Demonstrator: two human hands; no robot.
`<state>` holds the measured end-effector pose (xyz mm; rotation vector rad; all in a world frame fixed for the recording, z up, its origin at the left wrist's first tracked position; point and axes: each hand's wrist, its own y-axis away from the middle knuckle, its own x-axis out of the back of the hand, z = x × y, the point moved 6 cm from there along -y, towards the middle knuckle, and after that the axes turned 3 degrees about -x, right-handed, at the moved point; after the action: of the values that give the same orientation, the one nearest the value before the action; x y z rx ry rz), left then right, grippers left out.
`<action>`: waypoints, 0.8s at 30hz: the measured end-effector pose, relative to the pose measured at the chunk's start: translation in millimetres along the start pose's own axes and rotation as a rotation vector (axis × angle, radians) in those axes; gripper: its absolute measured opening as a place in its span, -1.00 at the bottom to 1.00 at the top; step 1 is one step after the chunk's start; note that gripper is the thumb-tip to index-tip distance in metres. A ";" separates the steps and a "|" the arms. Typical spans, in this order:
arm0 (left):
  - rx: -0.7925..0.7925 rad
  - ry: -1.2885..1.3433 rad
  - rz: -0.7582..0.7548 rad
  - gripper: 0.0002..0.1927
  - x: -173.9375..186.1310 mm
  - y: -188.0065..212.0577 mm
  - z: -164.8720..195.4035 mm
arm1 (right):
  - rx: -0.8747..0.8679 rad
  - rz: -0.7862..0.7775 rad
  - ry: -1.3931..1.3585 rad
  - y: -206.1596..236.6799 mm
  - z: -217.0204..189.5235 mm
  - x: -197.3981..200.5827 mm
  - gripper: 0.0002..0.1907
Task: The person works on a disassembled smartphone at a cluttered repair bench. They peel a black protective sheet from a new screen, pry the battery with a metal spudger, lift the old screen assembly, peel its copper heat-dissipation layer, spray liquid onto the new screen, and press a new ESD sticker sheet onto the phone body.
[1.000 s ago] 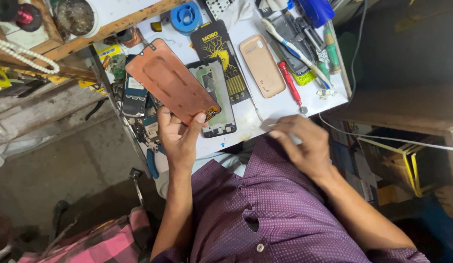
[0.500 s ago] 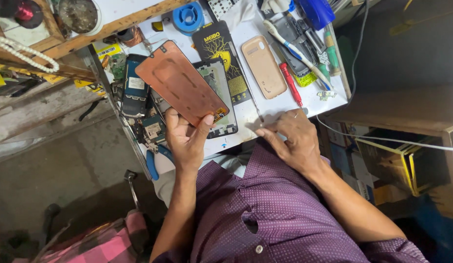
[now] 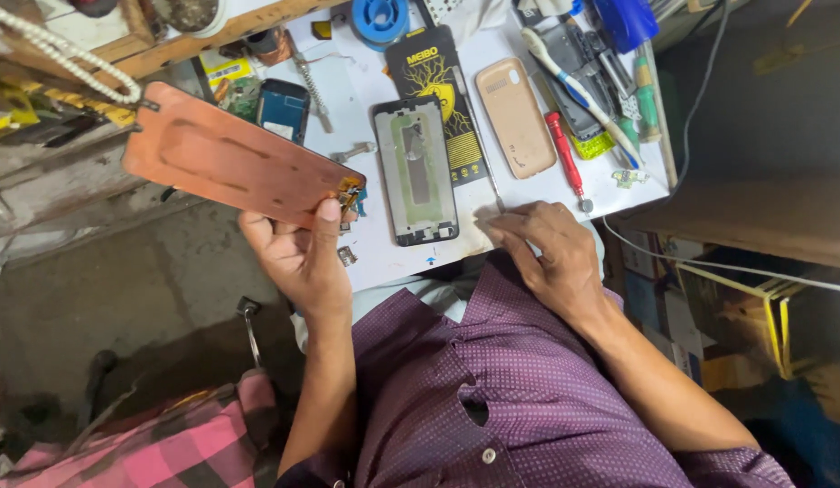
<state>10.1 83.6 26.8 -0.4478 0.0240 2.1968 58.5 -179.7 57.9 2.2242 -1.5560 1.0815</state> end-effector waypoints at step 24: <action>0.460 0.149 -0.350 -0.51 -40.1 61.7 -51.0 | 0.151 -0.053 0.212 -185.5 -13.5 -22.1 -0.50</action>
<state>0.7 5.8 -16.4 -0.3233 0.4859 1.7404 212.4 -79.2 94.0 2.1455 -1.3627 1.4092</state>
